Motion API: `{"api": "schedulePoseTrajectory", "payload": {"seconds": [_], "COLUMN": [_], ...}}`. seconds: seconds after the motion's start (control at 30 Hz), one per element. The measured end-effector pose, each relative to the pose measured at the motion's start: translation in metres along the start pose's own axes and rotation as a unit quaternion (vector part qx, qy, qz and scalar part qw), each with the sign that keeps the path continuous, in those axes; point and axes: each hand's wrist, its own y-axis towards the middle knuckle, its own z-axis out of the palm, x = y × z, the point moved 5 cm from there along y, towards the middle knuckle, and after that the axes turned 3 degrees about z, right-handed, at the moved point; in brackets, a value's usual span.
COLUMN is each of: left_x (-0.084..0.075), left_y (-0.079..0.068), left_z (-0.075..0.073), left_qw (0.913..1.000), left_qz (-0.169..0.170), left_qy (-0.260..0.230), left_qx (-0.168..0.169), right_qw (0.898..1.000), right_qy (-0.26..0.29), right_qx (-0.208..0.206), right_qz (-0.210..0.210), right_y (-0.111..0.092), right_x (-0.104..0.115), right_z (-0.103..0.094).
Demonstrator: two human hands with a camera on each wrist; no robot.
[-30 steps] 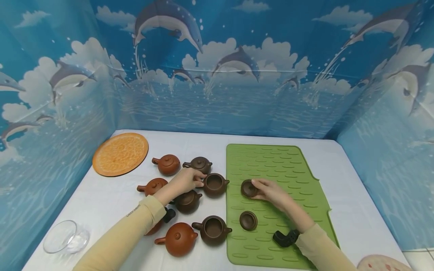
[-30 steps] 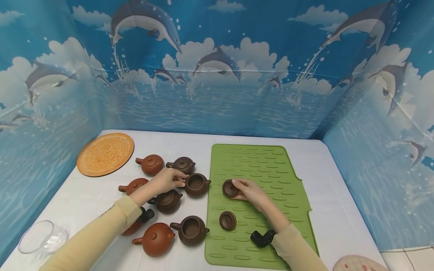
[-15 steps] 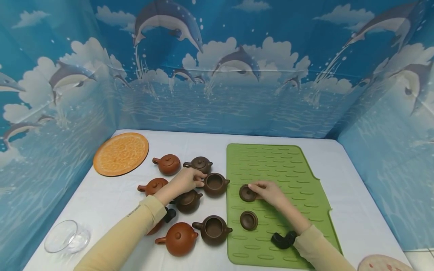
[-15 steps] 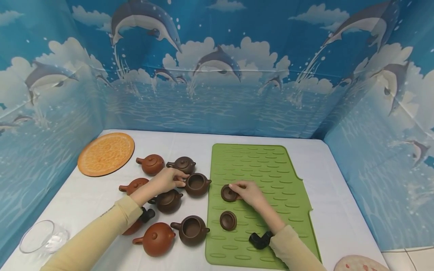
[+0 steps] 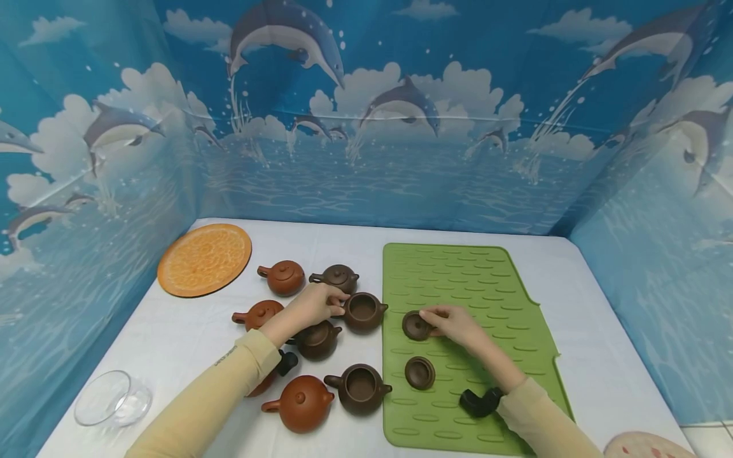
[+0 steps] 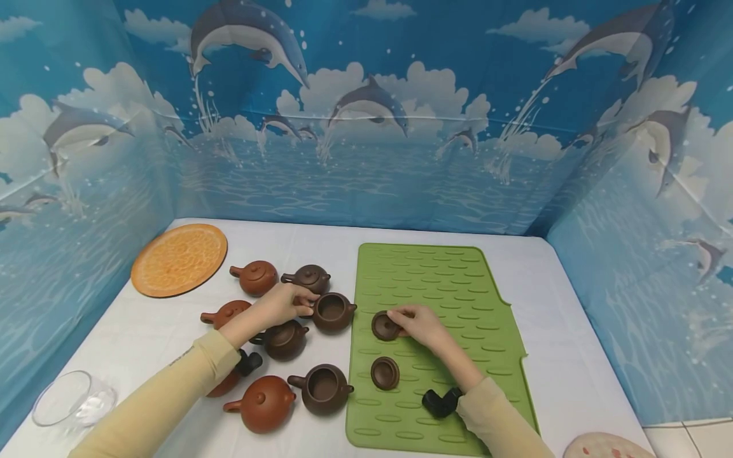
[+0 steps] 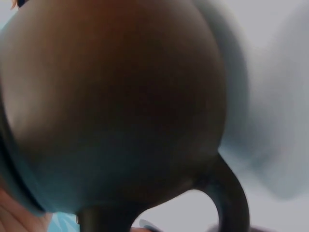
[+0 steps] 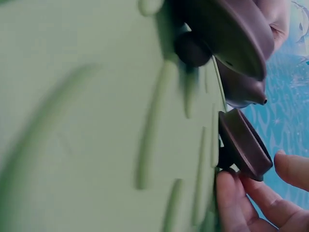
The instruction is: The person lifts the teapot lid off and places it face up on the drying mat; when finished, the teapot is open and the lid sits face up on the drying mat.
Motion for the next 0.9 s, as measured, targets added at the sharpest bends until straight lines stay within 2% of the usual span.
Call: {"api": "schedulePoseTrajectory", "payload": {"seconds": [0.13, 0.27, 0.4, 0.53, 0.7, 0.9], "left_x": [0.001, 0.003, 0.007, 0.018, 0.033, 0.036], "left_y": [-0.003, -0.009, -0.011, -0.006, 0.005, 0.013], "left_z": [-0.002, -0.018, -0.044, -0.06, -0.059, -0.053], "left_qw": [0.9999, 0.9995, 0.9991, 0.997, 0.9949, 0.9962], "left_qz": [0.007, 0.02, 0.02, -0.009, -0.042, -0.044], "left_qy": [-0.006, -0.021, -0.024, -0.032, -0.037, -0.039], "left_qx": [0.012, 0.012, -0.028, -0.069, -0.085, -0.064], "right_qw": [0.999, 0.995, 0.99, 0.989, 0.987, 0.984], "right_qy": [-0.045, -0.093, -0.123, -0.125, -0.097, -0.095], "right_qx": [0.006, 0.006, -0.001, -0.006, -0.009, 0.006], "right_qz": [-0.007, -0.033, -0.065, -0.084, -0.124, -0.151], "right_y": [0.005, 0.01, 0.017, 0.03, 0.052, 0.075], "right_x": [0.006, 0.02, 0.048, 0.086, 0.127, 0.155], "right_z": [-0.001, -0.005, -0.009, -0.004, 0.017, 0.049]}}
